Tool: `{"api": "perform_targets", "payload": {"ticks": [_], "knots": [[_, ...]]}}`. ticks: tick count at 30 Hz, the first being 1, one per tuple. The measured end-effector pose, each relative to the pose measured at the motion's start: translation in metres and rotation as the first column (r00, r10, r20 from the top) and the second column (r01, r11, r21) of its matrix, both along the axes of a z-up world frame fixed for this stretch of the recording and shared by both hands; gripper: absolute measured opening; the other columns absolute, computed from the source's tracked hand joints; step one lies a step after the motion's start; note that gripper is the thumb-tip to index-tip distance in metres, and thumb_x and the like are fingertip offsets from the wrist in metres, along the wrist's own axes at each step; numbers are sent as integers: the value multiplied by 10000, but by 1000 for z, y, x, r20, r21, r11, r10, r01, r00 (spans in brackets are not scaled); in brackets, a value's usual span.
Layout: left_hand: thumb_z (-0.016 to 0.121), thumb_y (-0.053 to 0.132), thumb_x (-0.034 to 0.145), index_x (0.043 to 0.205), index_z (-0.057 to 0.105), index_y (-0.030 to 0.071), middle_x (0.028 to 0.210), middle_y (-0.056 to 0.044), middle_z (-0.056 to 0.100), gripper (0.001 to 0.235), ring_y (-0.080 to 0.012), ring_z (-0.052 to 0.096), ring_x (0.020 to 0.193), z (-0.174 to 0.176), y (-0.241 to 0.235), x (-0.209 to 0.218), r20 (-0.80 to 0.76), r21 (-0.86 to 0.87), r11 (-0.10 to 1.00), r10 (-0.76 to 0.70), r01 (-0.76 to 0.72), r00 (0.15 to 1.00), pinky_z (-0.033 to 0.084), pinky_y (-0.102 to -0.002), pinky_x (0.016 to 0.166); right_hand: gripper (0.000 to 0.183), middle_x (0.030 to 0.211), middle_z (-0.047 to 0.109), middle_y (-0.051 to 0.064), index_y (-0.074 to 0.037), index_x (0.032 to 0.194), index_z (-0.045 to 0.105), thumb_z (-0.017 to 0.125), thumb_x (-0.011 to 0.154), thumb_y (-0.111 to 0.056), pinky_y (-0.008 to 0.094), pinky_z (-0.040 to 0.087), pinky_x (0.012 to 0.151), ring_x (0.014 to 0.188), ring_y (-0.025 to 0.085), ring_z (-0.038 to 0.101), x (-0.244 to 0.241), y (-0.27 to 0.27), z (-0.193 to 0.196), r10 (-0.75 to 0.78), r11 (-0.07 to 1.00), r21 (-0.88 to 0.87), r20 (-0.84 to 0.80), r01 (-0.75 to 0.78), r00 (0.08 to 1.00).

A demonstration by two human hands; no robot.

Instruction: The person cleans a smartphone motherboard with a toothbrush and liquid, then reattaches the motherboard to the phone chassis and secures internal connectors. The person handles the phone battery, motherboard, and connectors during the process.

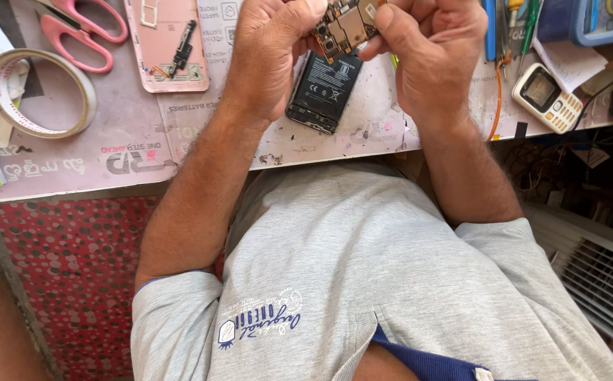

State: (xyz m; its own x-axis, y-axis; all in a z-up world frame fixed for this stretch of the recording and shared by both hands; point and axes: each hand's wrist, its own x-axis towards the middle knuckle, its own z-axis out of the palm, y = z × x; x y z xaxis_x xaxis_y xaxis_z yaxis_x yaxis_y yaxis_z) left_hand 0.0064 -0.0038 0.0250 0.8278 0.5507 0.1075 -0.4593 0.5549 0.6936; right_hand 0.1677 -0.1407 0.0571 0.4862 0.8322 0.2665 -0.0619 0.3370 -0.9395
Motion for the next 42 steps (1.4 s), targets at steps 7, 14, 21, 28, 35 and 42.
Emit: {"api": "perform_targets", "payload": {"ticks": [7, 14, 21, 28, 35, 42], "knots": [[673, 35, 1050, 1058, 690, 42, 981, -38, 695, 19, -121, 659, 827, -3, 3, 0, -100, 172, 983, 81, -63, 992, 582, -288, 726, 62, 1006, 741, 195, 41, 1177, 674, 697, 1131, 6, 343, 668, 671, 777, 244, 751, 6, -5, -6, 85, 995, -33, -123, -89, 989], [693, -41, 1043, 1057, 687, 37, 1000, -38, 708, 80, -114, 694, 873, 0, 0, 0, -77, 212, 972, 124, -105, 989, 619, -291, 860, 129, 1033, 733, 164, 26, 1202, 669, 730, 1108, -39, 304, 652, 656, 778, 186, 724, -1, -2, 7, 208, 969, -108, -137, -223, 969], [734, 97, 1084, 1036, 695, 54, 896, -3, 692, 75, -79, 647, 762, 11, -2, 1, -147, 557, 821, 249, -127, 957, 550, -228, 707, 88, 936, 723, 141, 28, 1173, 684, 717, 1100, -9, 264, 558, 509, 654, 135, 660, -9, 1, 27, 76, 990, -114, -23, -78, 997], [881, 359, 927, 990, 667, 65, 870, -47, 672, 368, -212, 664, 755, 19, -9, 0, -230, 967, 248, 718, 67, 657, 527, -391, 665, 137, 994, 727, 133, 47, 1254, 614, 666, 1130, 71, 247, 572, 539, 689, 119, 668, -20, -19, 21, -67, 986, -139, 177, 92, 982], [921, 638, 811, 1261, 612, 46, 1129, -173, 629, 805, -334, 651, 1032, 28, -41, -5, -216, 930, -3, 804, 367, 554, 545, -479, 844, 122, 999, 720, 124, 16, 1248, 586, 648, 1157, 68, 260, 571, 551, 671, 134, 674, -17, -35, 1, -228, 972, -2, 207, 233, 951], [933, 660, 718, 1271, 576, -26, 1110, -202, 605, 951, -338, 653, 971, 36, -57, 4, -255, 804, -65, 861, 591, 441, 542, -501, 784, 122, 990, 704, 109, -23, 1277, 578, 624, 1168, 5, 289, 602, 537, 670, 168, 664, -13, -40, -1, -205, 971, 158, 143, 182, 968]]}}
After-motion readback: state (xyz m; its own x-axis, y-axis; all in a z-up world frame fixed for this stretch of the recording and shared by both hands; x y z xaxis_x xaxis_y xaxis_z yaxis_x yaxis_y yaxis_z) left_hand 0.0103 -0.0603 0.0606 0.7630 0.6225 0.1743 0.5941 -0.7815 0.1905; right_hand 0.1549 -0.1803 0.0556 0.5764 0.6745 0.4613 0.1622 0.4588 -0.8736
